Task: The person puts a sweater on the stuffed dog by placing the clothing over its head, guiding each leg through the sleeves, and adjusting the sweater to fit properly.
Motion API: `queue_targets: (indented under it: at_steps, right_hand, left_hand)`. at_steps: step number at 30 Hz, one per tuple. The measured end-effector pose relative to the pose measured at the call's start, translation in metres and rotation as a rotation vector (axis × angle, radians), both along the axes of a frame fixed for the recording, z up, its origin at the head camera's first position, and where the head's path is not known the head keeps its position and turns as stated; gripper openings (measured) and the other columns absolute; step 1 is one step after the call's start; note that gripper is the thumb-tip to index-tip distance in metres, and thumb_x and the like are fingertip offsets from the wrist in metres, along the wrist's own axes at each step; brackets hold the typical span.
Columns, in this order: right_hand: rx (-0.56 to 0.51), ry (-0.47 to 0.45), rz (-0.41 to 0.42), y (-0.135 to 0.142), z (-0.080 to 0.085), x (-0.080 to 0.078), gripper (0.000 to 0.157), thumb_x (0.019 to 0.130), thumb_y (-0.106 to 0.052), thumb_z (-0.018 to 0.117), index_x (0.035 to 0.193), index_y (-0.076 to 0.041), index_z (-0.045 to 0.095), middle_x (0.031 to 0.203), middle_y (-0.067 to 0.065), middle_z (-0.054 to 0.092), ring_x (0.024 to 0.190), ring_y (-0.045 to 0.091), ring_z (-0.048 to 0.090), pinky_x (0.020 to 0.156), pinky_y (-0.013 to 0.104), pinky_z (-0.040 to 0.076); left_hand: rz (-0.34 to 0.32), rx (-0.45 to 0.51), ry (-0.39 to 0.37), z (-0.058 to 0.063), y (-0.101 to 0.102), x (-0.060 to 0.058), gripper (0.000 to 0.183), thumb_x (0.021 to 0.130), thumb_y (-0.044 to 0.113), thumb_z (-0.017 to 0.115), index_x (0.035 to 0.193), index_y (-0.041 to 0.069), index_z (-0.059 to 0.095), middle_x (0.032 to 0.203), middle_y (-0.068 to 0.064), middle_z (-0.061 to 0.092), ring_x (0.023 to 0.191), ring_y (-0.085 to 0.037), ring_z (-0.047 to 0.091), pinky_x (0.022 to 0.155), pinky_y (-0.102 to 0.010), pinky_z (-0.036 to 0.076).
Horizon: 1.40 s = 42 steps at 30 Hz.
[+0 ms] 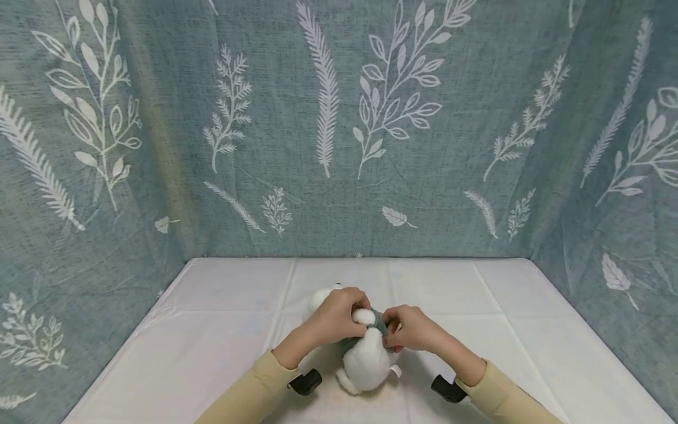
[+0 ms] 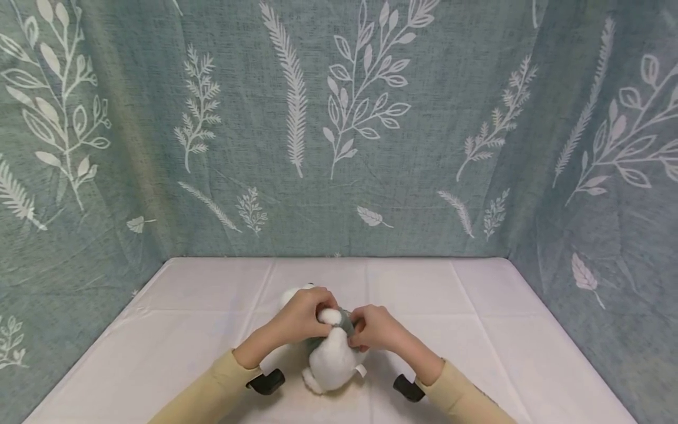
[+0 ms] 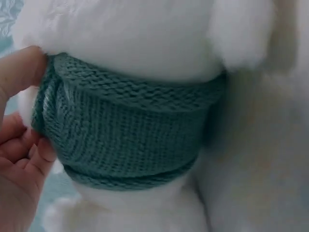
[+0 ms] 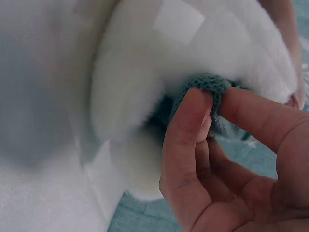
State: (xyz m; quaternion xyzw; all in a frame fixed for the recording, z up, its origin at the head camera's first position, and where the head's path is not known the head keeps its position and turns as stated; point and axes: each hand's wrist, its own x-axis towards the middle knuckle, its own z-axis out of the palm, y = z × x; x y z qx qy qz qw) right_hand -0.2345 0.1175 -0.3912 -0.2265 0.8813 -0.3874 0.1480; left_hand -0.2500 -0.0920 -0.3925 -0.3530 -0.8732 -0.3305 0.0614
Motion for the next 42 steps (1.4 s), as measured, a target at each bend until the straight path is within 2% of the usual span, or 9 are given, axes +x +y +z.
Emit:
queue_targets:
  at_steps: [5,11,18,21,28,31,34,38,42]
  right_hand:
    - [0.028,-0.004,0.017,0.003,0.0,-0.001,0.026,0.081,-0.007,0.073,0.105,0.0,0.065,0.072,0.0,0.063,0.058,0.014,0.063,0.058,0.027,0.052]
    - [0.037,-0.018,0.068,0.005,-0.001,-0.003,0.023,0.081,-0.006,0.071,0.104,-0.004,0.069,0.073,0.0,0.065,0.058,0.015,0.065,0.06,0.025,0.053]
    - [-0.034,-0.149,0.064,0.006,-0.002,-0.002,0.031,0.082,-0.006,0.071,0.111,0.004,0.065,0.076,0.003,0.062,0.062,0.016,0.066,0.061,0.031,0.057]
    - [-0.075,-0.212,0.075,0.008,-0.004,-0.003,0.034,0.085,-0.01,0.069,0.115,0.005,0.062,0.078,0.005,0.064,0.065,0.016,0.066,0.064,0.032,0.057]
    - [-0.149,-0.33,0.089,0.024,-0.003,-0.012,0.035,0.091,-0.026,0.064,0.117,-0.002,0.064,0.086,0.005,0.068,0.077,0.016,0.067,0.073,0.037,0.057]
    - [-0.16,-0.337,0.061,0.031,0.003,-0.019,0.034,0.093,-0.03,0.061,0.11,-0.001,0.067,0.088,0.007,0.069,0.078,0.015,0.065,0.075,0.038,0.056]
    - [-0.182,-0.312,-0.031,0.034,0.007,-0.03,0.034,0.094,-0.031,0.058,0.105,0.0,0.069,0.089,0.01,0.068,0.078,0.015,0.064,0.075,0.036,0.056]
    - [-0.2,-0.26,-0.147,0.032,0.005,-0.046,0.031,0.096,-0.024,0.055,0.109,0.002,0.068,0.099,0.015,0.069,0.086,0.017,0.065,0.079,0.032,0.055]
    - [-0.161,-0.302,-0.129,0.025,-0.003,-0.058,0.034,0.098,-0.02,0.051,0.12,0.004,0.062,0.112,0.014,0.066,0.095,0.014,0.064,0.083,0.032,0.054]
  left_hand:
    - [0.0,0.179,-0.1,-0.01,-0.005,-0.004,0.019,0.072,0.003,0.07,0.087,0.014,0.066,0.076,0.004,0.059,0.061,-0.006,0.047,0.056,-0.02,0.044]
    - [0.049,0.308,-0.219,-0.018,-0.008,-0.005,0.022,0.074,-0.002,0.07,0.089,0.014,0.068,0.08,0.0,0.063,0.064,-0.009,0.051,0.059,-0.022,0.045]
    - [0.053,0.442,-0.337,-0.005,-0.012,0.003,0.019,0.077,-0.002,0.07,0.095,0.003,0.069,0.089,-0.012,0.068,0.07,-0.014,0.055,0.064,-0.024,0.048]
    - [0.042,0.439,-0.346,-0.004,-0.013,0.002,0.02,0.077,0.001,0.072,0.097,0.003,0.069,0.09,-0.011,0.066,0.07,-0.013,0.054,0.064,-0.024,0.048]
    - [0.002,0.427,-0.321,-0.014,-0.016,-0.002,0.023,0.077,0.006,0.076,0.098,0.01,0.066,0.09,-0.007,0.062,0.068,-0.013,0.052,0.061,-0.024,0.046]
    - [-0.022,0.384,-0.277,-0.013,-0.017,0.0,0.023,0.081,0.012,0.075,0.101,0.013,0.065,0.094,-0.006,0.061,0.073,-0.017,0.054,0.061,-0.025,0.047]
    - [-0.016,0.355,-0.261,-0.008,-0.021,0.004,0.024,0.084,0.017,0.073,0.106,0.015,0.064,0.102,-0.004,0.062,0.083,-0.02,0.055,0.066,-0.027,0.049]
    - [0.102,0.338,-0.263,0.003,-0.029,0.012,0.016,0.087,0.022,0.069,0.102,0.017,0.065,0.098,0.0,0.064,0.085,-0.018,0.056,0.072,-0.028,0.049]
    - [0.271,0.231,-0.246,0.009,-0.035,0.018,0.009,0.088,0.023,0.067,0.084,0.015,0.065,0.076,0.003,0.063,0.066,-0.011,0.054,0.059,-0.025,0.046]
